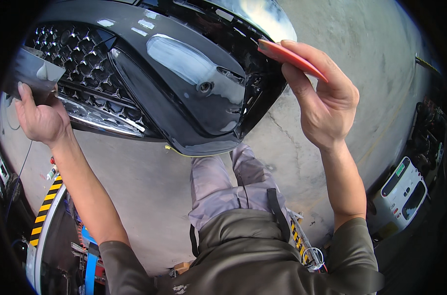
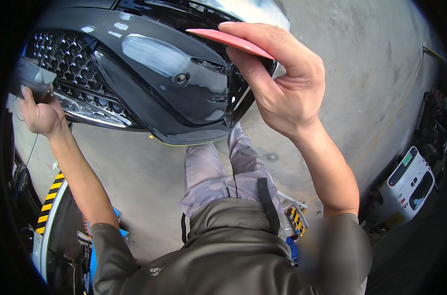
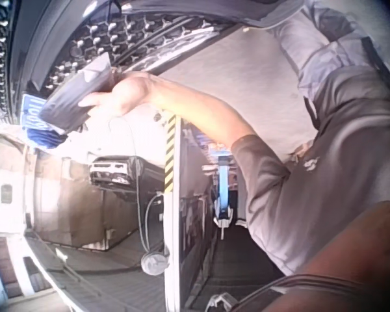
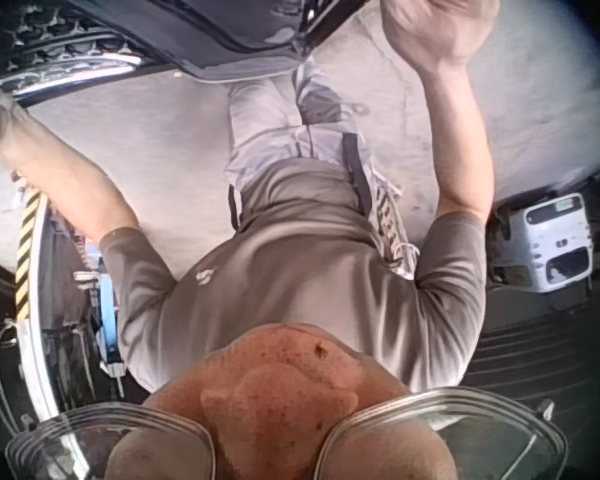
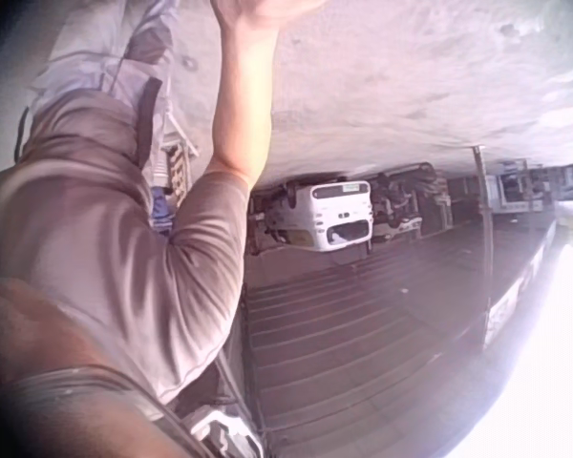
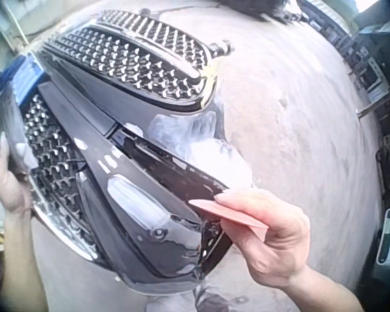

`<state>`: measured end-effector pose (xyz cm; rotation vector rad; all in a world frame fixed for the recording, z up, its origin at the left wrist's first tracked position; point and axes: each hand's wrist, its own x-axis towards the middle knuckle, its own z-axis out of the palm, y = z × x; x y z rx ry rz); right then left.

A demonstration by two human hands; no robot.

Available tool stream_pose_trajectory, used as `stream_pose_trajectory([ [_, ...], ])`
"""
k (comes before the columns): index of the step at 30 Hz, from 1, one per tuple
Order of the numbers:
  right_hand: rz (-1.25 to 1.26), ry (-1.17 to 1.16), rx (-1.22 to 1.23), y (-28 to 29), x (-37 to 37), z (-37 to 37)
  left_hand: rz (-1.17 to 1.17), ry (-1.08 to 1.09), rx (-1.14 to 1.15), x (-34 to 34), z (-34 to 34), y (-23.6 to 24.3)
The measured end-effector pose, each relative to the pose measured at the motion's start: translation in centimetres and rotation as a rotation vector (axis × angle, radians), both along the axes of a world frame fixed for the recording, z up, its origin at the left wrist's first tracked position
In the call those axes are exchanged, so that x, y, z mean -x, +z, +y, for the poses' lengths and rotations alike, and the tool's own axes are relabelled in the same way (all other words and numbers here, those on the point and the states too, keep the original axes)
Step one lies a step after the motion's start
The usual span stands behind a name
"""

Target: The person applies body filler to a car bumper using a metal spreader, then smooths the filler with a red plastic spreader. The person works on the front bumper of a black Mercedes, spreading filler over a taped-off area and smoothing it along the edges.

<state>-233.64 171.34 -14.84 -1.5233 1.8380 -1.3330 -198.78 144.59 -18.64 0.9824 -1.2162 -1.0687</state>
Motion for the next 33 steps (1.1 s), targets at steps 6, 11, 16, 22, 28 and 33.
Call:
stream_pose_trajectory([
  [6,-0.943,-0.206,-0.157,5.0,-4.8,3.3,0.199,-0.417,-0.214,6.0,14.2,5.3],
  [11,-0.668,-0.031,-0.183,7.4,-10.7,3.3,0.243,-0.356,-0.493,9.0,19.6,6.4],
  [16,-0.580,-0.062,-0.255,5.2,-12.5,1.8,0.198,-0.267,-0.484,8.9,14.4,7.7],
  [22,-0.385,-0.595,-0.634,-0.6,-10.3,-1.2,0.129,-0.469,-0.449,6.5,9.4,6.9],
  [28,-0.016,-0.646,-0.701,-2.3,-10.2,-3.8,0.162,-0.492,-0.510,5.1,8.0,5.7],
  [33,-0.007,-0.597,-0.600,-1.5,-11.3,-6.4,0.146,-0.428,-0.582,5.0,8.2,6.2],
])
